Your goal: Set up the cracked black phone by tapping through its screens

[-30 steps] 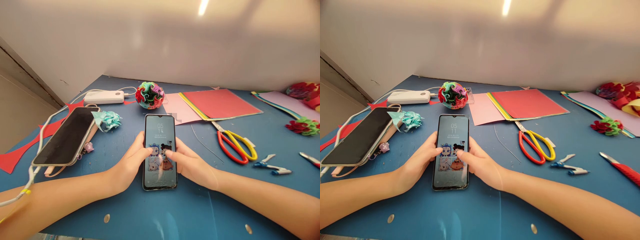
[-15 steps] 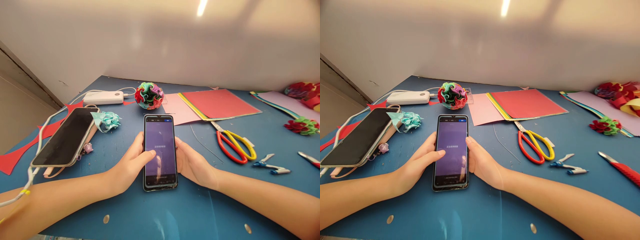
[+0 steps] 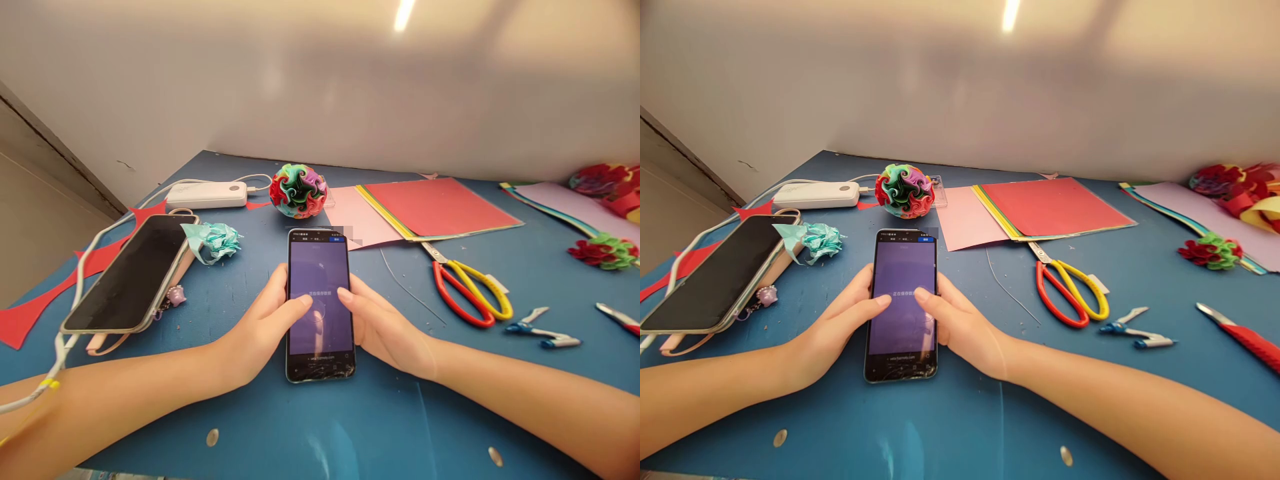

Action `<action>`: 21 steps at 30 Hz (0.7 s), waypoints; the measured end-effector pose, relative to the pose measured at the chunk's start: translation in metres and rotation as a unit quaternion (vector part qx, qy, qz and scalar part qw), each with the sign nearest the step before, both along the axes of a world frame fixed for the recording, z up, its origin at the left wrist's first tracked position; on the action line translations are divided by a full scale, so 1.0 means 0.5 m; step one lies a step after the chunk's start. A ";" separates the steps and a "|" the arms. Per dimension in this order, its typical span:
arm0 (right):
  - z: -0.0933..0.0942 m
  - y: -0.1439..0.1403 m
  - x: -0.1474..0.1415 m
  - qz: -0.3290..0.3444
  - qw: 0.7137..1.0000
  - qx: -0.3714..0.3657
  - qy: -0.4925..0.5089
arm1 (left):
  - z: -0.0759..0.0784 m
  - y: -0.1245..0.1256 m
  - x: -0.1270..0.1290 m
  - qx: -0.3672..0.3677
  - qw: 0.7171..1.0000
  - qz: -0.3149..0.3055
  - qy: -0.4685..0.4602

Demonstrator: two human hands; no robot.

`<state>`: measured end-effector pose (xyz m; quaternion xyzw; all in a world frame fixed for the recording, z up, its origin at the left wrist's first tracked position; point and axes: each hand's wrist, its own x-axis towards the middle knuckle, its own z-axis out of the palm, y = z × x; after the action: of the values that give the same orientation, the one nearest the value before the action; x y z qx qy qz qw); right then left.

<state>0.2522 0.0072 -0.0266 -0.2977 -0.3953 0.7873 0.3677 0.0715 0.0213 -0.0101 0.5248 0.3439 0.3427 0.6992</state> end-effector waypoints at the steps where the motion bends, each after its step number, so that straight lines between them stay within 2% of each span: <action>1: -0.002 -0.001 0.001 -0.001 1.000 0.003 -0.004 | 0.000 0.000 0.001 -0.002 1.000 0.002 0.003; 10: -0.010 -0.001 -0.005 -0.013 0.998 0.056 -0.039 | -0.002 0.000 0.003 -0.003 0.999 -0.005 0.038; 21: -0.007 -0.001 0.002 -0.006 0.997 0.047 -0.061 | 0.000 0.000 0.000 -0.005 1.000 0.005 0.016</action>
<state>0.2529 0.0068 -0.0299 -0.3299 -0.4514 0.7463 0.3611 0.0714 0.0211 -0.0102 0.5248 0.3592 0.3365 0.6944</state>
